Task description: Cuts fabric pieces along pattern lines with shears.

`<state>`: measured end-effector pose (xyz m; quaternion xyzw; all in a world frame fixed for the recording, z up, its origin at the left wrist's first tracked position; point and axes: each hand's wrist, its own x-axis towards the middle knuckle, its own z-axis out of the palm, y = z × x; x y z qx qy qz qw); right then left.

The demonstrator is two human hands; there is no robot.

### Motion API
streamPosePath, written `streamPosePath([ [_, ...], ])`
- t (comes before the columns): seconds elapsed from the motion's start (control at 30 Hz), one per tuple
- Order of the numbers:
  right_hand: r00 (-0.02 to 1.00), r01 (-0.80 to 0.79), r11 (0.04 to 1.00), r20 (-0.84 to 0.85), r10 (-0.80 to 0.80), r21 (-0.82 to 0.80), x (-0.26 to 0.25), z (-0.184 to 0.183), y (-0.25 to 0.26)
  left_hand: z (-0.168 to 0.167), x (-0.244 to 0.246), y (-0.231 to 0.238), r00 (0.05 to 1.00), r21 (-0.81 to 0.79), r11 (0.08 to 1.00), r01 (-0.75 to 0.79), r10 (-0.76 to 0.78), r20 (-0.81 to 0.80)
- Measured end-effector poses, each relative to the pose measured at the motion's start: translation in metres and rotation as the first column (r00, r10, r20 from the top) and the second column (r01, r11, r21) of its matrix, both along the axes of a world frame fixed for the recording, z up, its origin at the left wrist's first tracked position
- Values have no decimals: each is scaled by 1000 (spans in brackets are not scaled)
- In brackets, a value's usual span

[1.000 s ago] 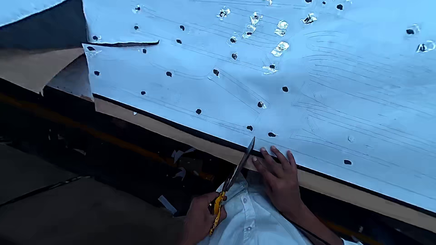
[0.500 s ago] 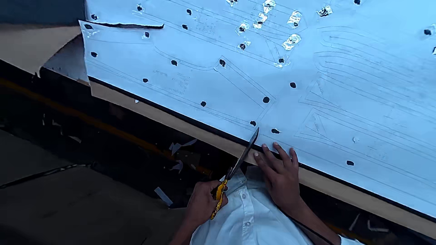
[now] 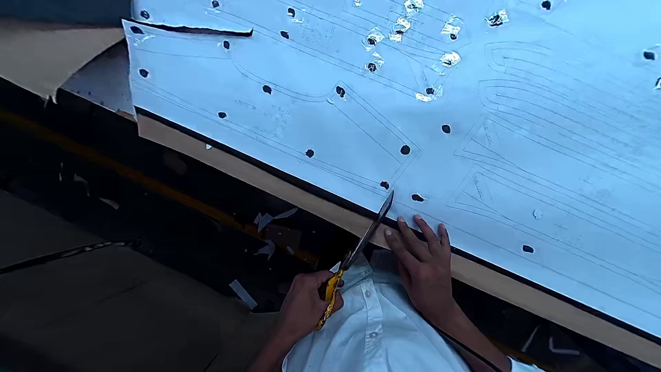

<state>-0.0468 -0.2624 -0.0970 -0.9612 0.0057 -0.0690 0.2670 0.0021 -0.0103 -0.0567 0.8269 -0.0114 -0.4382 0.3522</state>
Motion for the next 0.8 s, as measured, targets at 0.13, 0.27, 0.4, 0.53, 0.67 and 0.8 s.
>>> streamPosePath([
  [0.13, 1000, -2, 1000, 6, 2, 6, 0, -1, 0, 2, 5, -3, 999, 49, 998, 31, -30, -40],
  [0.27, 1000, -6, 1000, 10, 6, 8, 0, 0, -1, 4, 15, -8, 995, 97, 993, 71, -64, -78],
  [0.4, 1000, -4, 1000, 12, 4, 11, 0, 0, -1, 2, 20, -10, 992, 119, 988, 99, -88, -93],
  [0.53, 1000, 0, 1000, 7, 0, 3, 0, 0, 0, 0, 15, -10, 997, 95, 993, 70, -65, -51],
  [0.67, 1000, 6, 1000, 14, -6, 16, 0, 1, 1, -1, 8, -9, 1000, 41, 999, 8, -8, 9],
  [0.8, 1000, 2, 1000, 19, -2, 25, 0, 1, 0, 2, 6, -10, 1000, 24, 1000, -11, 11, 29],
])
